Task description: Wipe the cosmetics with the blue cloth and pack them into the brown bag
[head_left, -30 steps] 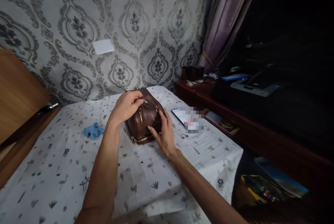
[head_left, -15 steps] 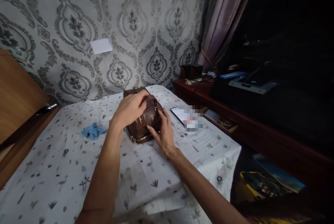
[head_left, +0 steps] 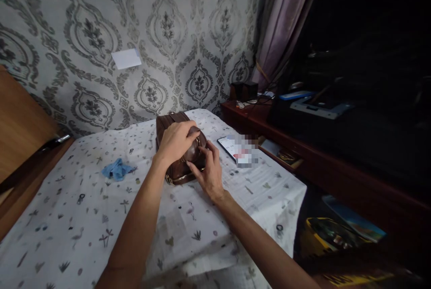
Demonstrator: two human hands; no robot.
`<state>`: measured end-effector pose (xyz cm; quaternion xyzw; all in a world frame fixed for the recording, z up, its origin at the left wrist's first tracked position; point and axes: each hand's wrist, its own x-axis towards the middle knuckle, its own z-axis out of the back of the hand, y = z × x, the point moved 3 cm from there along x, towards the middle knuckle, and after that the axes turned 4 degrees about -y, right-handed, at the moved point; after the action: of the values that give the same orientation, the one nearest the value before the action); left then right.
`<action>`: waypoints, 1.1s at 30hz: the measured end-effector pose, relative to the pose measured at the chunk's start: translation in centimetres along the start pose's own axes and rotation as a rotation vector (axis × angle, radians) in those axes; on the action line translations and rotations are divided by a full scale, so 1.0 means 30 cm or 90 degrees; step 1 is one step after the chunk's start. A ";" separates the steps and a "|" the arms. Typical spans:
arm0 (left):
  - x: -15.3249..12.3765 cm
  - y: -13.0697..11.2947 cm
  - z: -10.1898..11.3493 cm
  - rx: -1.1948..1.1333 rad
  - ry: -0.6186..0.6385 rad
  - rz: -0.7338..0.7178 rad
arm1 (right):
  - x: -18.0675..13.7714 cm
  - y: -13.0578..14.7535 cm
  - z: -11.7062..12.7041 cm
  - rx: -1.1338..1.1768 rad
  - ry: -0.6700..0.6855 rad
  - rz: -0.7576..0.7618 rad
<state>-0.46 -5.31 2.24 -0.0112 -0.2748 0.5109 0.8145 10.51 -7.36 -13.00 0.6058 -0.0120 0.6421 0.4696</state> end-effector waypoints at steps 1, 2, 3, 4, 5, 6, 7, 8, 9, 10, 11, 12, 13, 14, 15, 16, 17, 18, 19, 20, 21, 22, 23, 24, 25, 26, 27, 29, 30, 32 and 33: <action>0.001 0.002 0.000 0.003 -0.008 0.007 | 0.000 0.000 0.000 0.001 -0.003 0.003; 0.002 0.004 -0.001 0.005 -0.014 0.014 | 0.000 0.000 0.001 0.004 -0.006 0.008; 0.002 0.006 -0.002 0.008 -0.020 0.020 | 0.001 0.000 0.001 0.009 -0.009 0.014; 0.003 0.007 -0.003 0.010 -0.025 0.025 | 0.001 0.000 0.001 0.013 -0.010 0.019; 0.004 0.007 -0.004 0.011 -0.028 0.030 | 0.002 0.000 0.000 0.017 -0.011 0.022; 0.004 0.006 -0.005 0.011 -0.030 0.033 | 0.002 -0.001 0.000 0.018 -0.011 0.023; 0.003 0.004 -0.005 0.011 -0.033 0.034 | 0.003 -0.002 -0.001 0.018 -0.011 0.023; 0.003 0.001 -0.004 0.009 -0.033 0.031 | 0.003 -0.002 -0.001 0.018 -0.012 0.024; 0.002 -0.003 -0.003 0.006 -0.032 0.025 | 0.003 -0.003 -0.001 0.018 -0.013 0.025; 0.001 -0.006 -0.002 0.000 -0.029 0.014 | 0.003 -0.003 -0.001 0.018 -0.015 0.027; 0.000 -0.010 -0.001 -0.008 -0.023 0.000 | 0.003 -0.004 -0.001 0.018 -0.017 0.030; -0.001 -0.013 -0.001 -0.017 -0.016 -0.016 | 0.003 -0.004 -0.001 0.017 -0.019 0.030; -0.002 -0.016 0.000 -0.026 -0.010 -0.032 | 0.003 -0.005 -0.002 0.017 -0.020 0.029; -0.002 -0.018 0.001 -0.034 -0.005 -0.047 | 0.003 -0.006 -0.002 0.017 -0.020 0.027; -0.003 -0.019 0.001 -0.040 0.000 -0.061 | 0.003 -0.007 -0.002 0.019 -0.019 0.025; -0.004 -0.020 0.002 -0.045 0.008 -0.073 | 0.003 -0.007 -0.002 0.020 -0.018 0.024; -0.004 -0.022 0.002 -0.050 0.018 -0.085 | 0.003 -0.007 -0.002 0.021 -0.017 0.023; -0.006 -0.023 0.002 -0.056 0.031 -0.096 | 0.004 -0.006 -0.002 0.022 -0.017 0.023; -0.007 -0.024 0.002 -0.062 0.045 -0.105 | 0.004 -0.005 -0.001 0.021 -0.017 0.024; -0.009 -0.024 0.003 -0.068 0.060 -0.112 | 0.005 -0.004 0.000 0.020 -0.018 0.025; -0.010 -0.024 0.003 -0.074 0.071 -0.115 | 0.006 -0.003 0.001 0.020 -0.018 0.027; -0.011 -0.022 0.004 -0.080 0.079 -0.116 | 0.006 -0.002 0.001 0.020 -0.018 0.028; -0.011 -0.019 0.004 -0.085 0.083 -0.115 | 0.006 -0.001 0.002 0.021 -0.018 0.028; -0.010 -0.015 0.003 -0.091 0.085 -0.111 | 0.007 -0.001 0.002 0.021 -0.017 0.027; -0.009 -0.010 0.002 -0.100 0.083 -0.107 | 0.007 -0.003 0.002 0.021 -0.017 0.024; -0.006 -0.004 0.001 -0.108 0.078 -0.101 | 0.007 -0.004 0.002 0.022 -0.018 0.020; -0.004 0.001 0.000 -0.114 0.068 -0.093 | 0.006 -0.006 0.002 0.023 -0.018 0.016; 0.001 0.011 0.003 -0.116 0.042 -0.073 | 0.005 -0.009 0.002 0.027 -0.019 0.012; 0.001 0.014 0.008 -0.110 0.026 -0.061 | 0.005 -0.009 0.003 0.030 -0.018 0.011; -0.002 0.018 0.029 -0.080 0.000 -0.040 | 0.004 -0.007 0.005 0.033 -0.012 0.010; -0.006 0.020 0.043 -0.062 -0.007 -0.031 | 0.004 -0.005 0.005 0.033 -0.007 0.008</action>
<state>-1.61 -5.52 3.06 -0.0413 -0.3036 0.4767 0.8239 10.75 -7.30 -12.95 0.6212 -0.0015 0.6420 0.4493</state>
